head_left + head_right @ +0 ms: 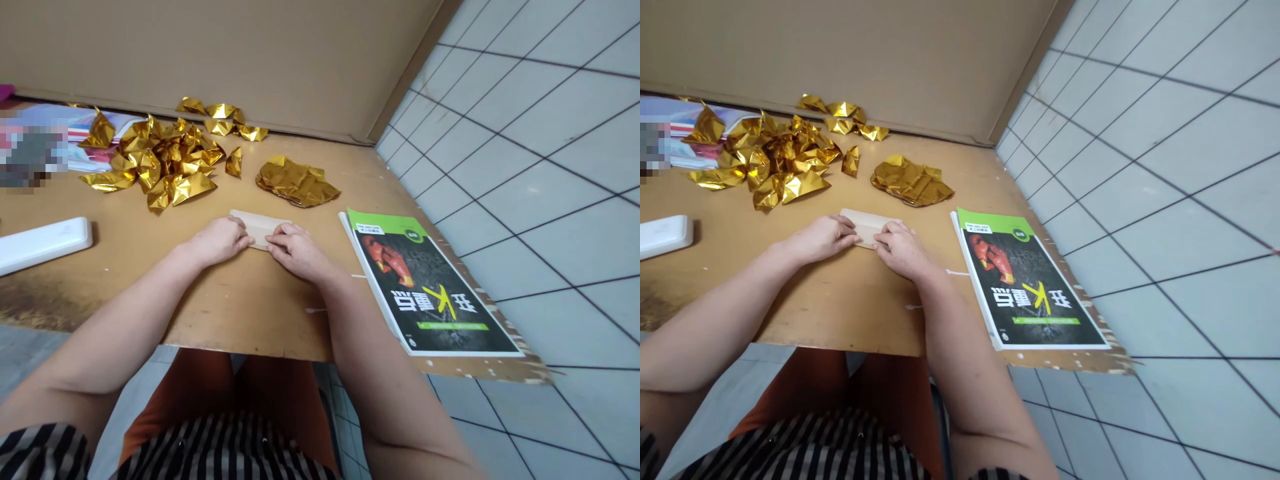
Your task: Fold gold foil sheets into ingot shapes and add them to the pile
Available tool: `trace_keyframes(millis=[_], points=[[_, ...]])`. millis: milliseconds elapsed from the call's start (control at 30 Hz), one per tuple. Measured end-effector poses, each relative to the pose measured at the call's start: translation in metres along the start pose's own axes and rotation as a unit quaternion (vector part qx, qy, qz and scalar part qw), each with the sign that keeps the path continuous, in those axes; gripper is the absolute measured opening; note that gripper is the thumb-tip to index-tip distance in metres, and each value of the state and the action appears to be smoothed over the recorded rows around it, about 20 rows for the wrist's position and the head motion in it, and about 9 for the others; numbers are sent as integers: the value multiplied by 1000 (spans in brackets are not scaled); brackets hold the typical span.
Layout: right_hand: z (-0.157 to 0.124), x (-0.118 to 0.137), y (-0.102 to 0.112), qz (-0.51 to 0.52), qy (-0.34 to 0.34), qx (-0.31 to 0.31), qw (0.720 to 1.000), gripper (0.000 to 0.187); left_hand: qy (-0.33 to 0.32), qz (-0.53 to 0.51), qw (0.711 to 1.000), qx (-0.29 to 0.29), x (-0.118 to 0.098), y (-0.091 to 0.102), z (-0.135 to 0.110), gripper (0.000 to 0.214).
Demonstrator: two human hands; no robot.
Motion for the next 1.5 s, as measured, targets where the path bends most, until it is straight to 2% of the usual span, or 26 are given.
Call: trace_keyframes(millis=[67,200,333,633,833,1033,1500], points=[[1,-1,-1,-1,-7,5,1000,32,24,-11,1000,-8,10,2,0,30],[2,-3,-2,-1,-8,6,1000,33,24,-16,999,-25,22,2,0,21],[2,-4,-2,3,1,1,1000,33,40,-34,997,-60,25,2,-1,17],[2,-5,-2,13,5,-9,1000,32,128,-86,982,-105,28,1,0,10],[3,-7,-3,14,10,-16,1000,32,163,-94,977,-98,32,2,0,14],[4,-8,-5,12,9,-15,1000,33,151,-94,978,-112,33,1,0,16],[2,-1,-6,-9,-1,-22,1000,31,165,-79,978,-98,31,0,1,11]])
Point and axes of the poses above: each hand's wrist, its own z-axis towards the middle knuckle, its own y-axis out of the back of the hand, x = y × z, the point moved 1 cm from there along z, towards the middle knuckle
